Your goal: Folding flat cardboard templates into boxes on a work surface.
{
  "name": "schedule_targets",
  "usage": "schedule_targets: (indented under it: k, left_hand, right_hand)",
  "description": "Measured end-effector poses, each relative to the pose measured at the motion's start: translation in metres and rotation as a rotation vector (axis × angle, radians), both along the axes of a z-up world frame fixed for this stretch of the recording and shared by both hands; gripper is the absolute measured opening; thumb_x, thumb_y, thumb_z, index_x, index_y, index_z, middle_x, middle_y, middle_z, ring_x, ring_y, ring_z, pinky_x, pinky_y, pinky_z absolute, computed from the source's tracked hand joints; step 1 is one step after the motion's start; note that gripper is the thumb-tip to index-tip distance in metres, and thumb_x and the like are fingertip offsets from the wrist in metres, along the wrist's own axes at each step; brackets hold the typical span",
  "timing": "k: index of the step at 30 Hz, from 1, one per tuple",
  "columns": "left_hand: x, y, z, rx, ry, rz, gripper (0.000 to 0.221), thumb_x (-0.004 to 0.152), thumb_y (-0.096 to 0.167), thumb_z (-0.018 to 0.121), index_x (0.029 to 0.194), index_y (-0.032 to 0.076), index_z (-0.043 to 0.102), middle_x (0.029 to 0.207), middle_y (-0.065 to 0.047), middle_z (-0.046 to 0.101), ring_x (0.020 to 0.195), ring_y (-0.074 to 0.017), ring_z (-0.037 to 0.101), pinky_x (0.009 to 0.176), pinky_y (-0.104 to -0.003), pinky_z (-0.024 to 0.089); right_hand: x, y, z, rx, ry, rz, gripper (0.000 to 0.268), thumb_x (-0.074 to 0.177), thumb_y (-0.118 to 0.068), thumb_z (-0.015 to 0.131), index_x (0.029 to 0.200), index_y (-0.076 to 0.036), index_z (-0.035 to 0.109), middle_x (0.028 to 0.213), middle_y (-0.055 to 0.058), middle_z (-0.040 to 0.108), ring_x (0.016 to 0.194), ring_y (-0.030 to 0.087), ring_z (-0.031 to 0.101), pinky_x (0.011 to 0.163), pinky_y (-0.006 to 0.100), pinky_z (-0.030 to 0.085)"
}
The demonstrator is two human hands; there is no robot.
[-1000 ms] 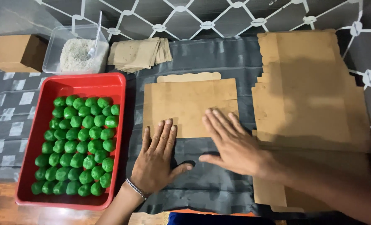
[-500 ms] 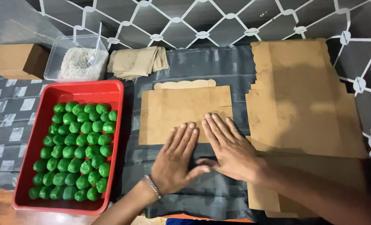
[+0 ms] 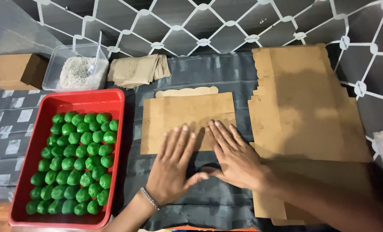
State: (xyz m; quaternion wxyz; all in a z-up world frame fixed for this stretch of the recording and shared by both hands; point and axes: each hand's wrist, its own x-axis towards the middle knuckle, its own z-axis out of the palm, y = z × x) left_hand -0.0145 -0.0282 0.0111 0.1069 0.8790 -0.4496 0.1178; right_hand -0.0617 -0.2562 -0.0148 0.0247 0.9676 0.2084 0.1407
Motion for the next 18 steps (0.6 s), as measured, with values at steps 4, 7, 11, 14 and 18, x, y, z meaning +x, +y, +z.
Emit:
schedule_targets:
  k: [4,7,11,14,18]
  left_hand:
    - [0.005,0.009,-0.013,0.005,-0.033,-0.045,0.095,0.097,0.077,0.034,0.158,0.004,0.037,0.166,-0.016,0.035,0.155,-0.0326,0.032,0.128,-0.049,0.022]
    - [0.005,0.026,-0.020,0.266,-0.190,0.154,0.104,0.096,0.087,0.009,0.165,0.010,0.017,0.172,-0.012,0.017,0.160,-0.0302,0.014,0.130,-0.045,0.011]
    - [0.006,0.033,-0.011,0.237,-0.232,0.429,0.112,0.089,0.089,0.018,0.158,0.002,0.035,0.163,-0.022,0.039,0.152,-0.0400,0.034,0.125,-0.052,0.027]
    - [0.008,0.026,-0.006,0.081,-0.107,0.266,0.107,0.092,0.084,0.028,0.164,0.005,0.021,0.168,-0.023,0.026,0.158,-0.0392,0.023,0.129,-0.053,0.020]
    - [0.007,0.023,-0.013,0.084,-0.084,0.010,0.095,0.097,0.078,0.033,0.162,0.009,0.031,0.170,-0.010,0.029,0.158,-0.0286,0.024,0.129,-0.049,0.017]
  right_hand:
    - [0.001,0.001,0.010,0.018,-0.014,0.009,0.105,0.093,-0.080,0.041,0.157,0.003,0.030,0.165,0.023,0.031,0.155,0.034,0.027,0.126,0.049,0.022]
    - [0.000,0.002,0.007,0.005,-0.017,-0.003,0.109,0.092,-0.083,0.040,0.159,0.002,0.028,0.166,0.021,0.029,0.156,0.033,0.026,0.127,0.048,0.020]
    - [0.001,0.002,0.008,0.003,0.004,-0.004,0.109,0.091,-0.081,0.047,0.159,0.002,0.027,0.166,0.021,0.028,0.156,0.033,0.025,0.128,0.048,0.019]
    - [0.001,0.002,0.009,0.003,0.024,0.003,0.108,0.090,-0.081,0.048,0.156,0.003,0.030,0.166,0.022,0.028,0.156,0.034,0.025,0.127,0.049,0.020]
    - [0.001,0.001,0.012,-0.013,0.013,0.020,0.107,0.092,-0.080,0.046,0.158,0.002,0.028,0.167,0.021,0.029,0.156,0.032,0.026,0.126,0.047,0.022]
